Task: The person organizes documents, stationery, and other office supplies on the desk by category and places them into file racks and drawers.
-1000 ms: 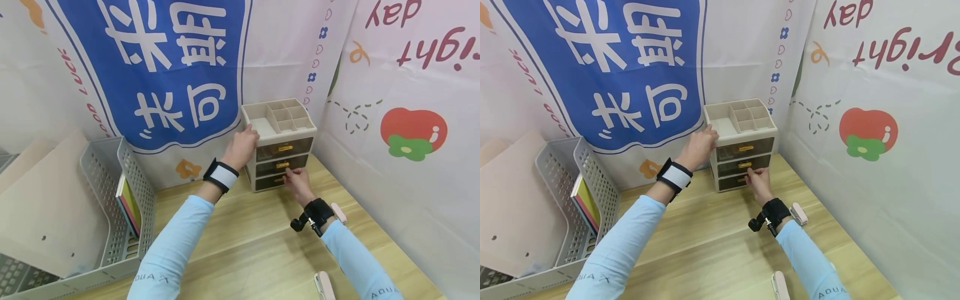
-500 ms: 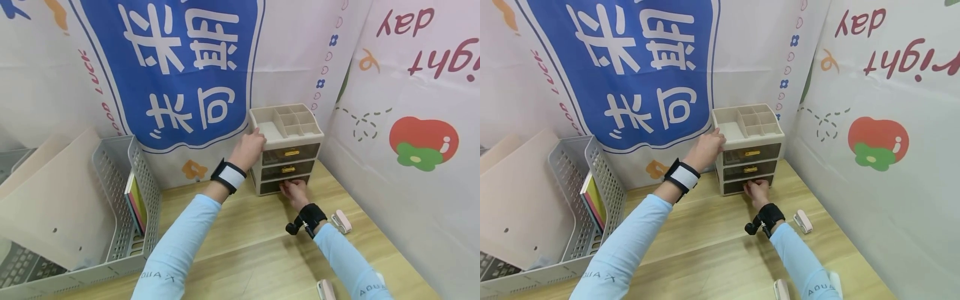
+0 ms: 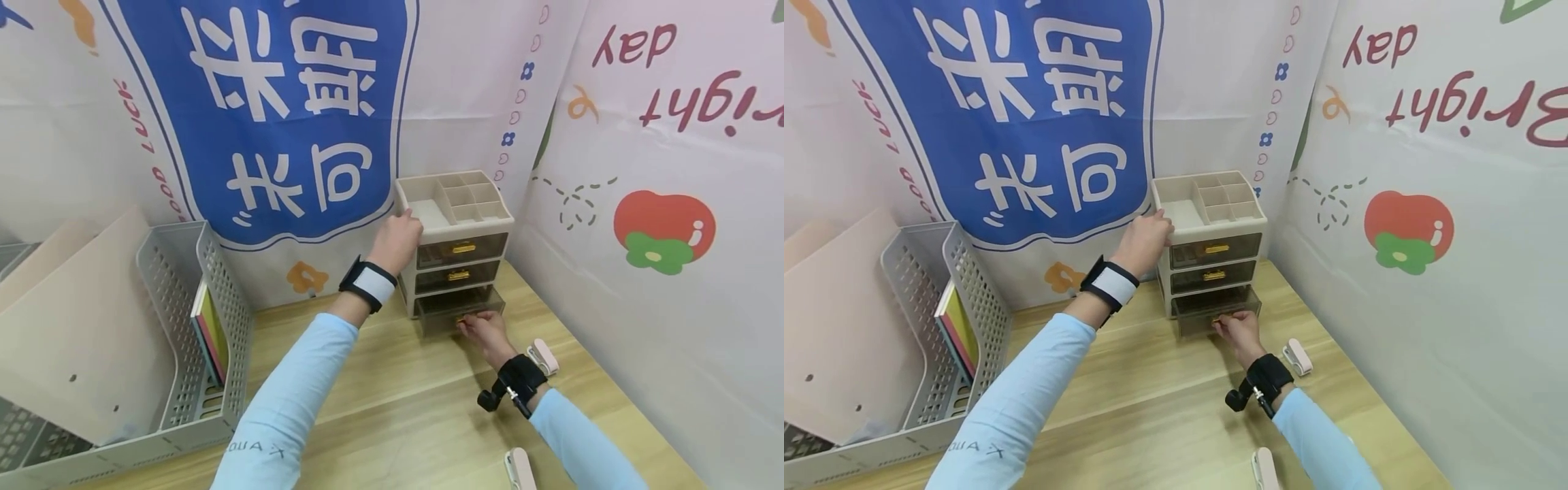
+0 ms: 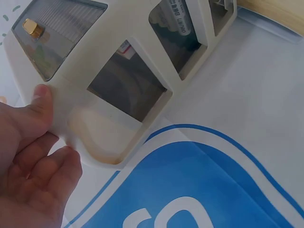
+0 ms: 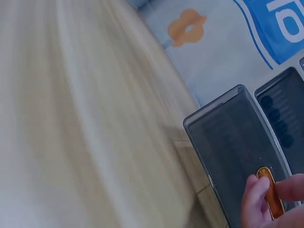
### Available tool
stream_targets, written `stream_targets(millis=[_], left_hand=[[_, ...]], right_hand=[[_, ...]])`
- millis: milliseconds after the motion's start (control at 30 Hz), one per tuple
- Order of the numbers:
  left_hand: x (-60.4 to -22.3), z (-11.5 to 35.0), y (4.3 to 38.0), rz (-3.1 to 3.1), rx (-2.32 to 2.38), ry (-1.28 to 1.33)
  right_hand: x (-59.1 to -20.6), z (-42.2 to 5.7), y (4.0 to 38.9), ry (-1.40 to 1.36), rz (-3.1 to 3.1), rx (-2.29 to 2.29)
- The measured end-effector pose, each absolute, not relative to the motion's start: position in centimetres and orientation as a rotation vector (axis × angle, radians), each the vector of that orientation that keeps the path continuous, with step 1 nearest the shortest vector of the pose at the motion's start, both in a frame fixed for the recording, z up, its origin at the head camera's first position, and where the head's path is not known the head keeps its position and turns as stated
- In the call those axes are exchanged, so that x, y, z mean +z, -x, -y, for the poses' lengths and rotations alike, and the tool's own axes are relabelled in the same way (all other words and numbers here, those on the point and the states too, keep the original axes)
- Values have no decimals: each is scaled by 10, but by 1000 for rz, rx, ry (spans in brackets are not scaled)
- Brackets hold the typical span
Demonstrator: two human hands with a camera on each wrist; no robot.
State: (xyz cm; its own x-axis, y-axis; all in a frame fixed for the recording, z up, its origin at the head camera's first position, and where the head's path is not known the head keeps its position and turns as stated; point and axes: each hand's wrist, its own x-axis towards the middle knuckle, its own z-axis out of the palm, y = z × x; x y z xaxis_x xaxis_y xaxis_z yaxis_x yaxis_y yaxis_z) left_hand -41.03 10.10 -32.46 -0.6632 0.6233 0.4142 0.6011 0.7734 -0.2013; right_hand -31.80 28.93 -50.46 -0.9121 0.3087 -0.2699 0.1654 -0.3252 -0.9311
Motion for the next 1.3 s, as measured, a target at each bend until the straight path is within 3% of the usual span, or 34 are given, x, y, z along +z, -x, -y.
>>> stream_targets(millis=[367,867,1067,1300], left_hand=[[-332,-100,414,2469,39,892],[-338,-102,411,2530,-33,838],[-338,-97,413,2536,-119,940],[-352,-77,406,2589,-642,1045]], right_hand=[[-511,-289,283,644,1791,2401],[-526,-287,268,647,1743,2350],[-506,-299,255,569,1876,2537],[-463,-331,240,508,1938,2522]])
